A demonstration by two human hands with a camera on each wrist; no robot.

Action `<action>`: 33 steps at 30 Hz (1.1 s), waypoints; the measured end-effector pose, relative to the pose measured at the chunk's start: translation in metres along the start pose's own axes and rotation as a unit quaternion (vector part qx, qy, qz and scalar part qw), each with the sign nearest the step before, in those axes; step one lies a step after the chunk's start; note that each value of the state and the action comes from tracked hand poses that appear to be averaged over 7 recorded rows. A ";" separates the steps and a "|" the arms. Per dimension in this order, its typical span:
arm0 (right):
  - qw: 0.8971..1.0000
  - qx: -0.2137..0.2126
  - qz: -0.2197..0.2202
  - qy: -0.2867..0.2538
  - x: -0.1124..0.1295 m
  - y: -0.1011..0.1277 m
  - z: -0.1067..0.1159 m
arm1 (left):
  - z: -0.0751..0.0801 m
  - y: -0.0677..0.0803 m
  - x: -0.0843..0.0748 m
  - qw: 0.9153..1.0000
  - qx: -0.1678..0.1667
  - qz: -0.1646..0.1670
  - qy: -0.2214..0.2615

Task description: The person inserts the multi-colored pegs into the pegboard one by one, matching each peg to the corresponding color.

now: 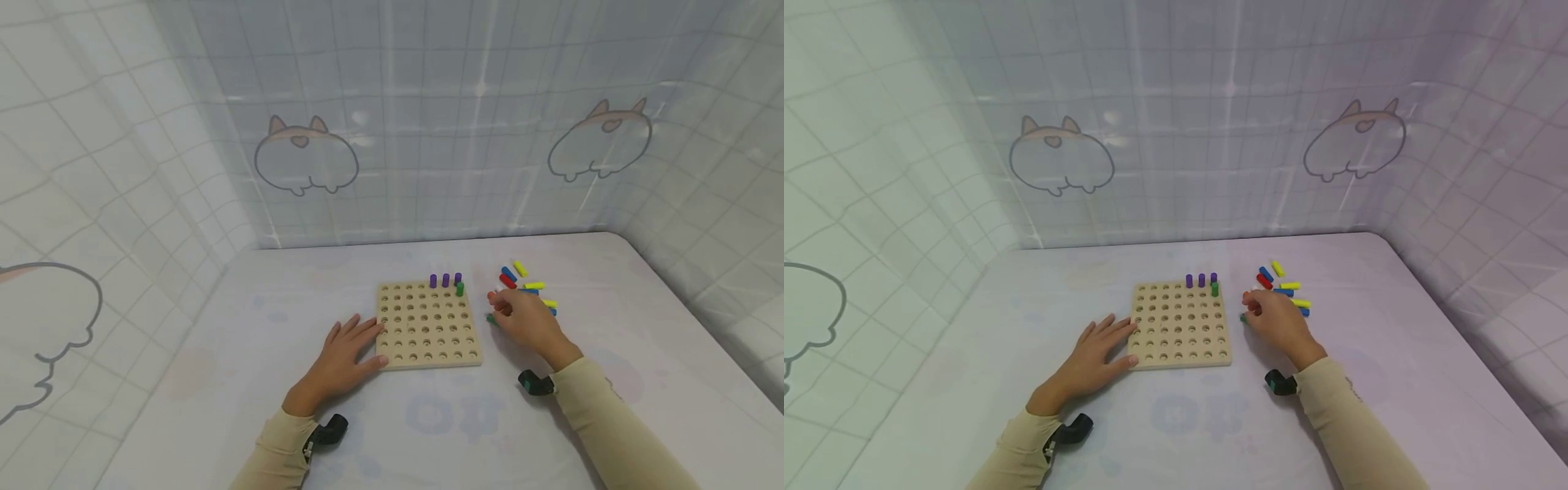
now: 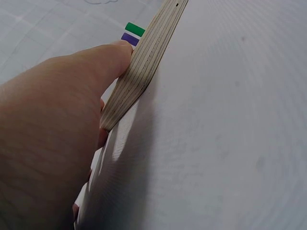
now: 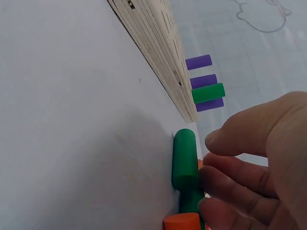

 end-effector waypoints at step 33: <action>0.994 -0.067 0.017 -0.082 0.005 0.003 0.005 | -0.001 -0.001 0.004 1.000 0.003 -0.007 0.005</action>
Point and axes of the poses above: each hand's wrist, its own y-axis away from the middle knuckle, its own z-axis out of the back of the hand, x = y × z, the point moved 5 cm from there along -y, towards the middle knuckle, and after that the axes turned 4 degrees about x, right-handed, at the moved point
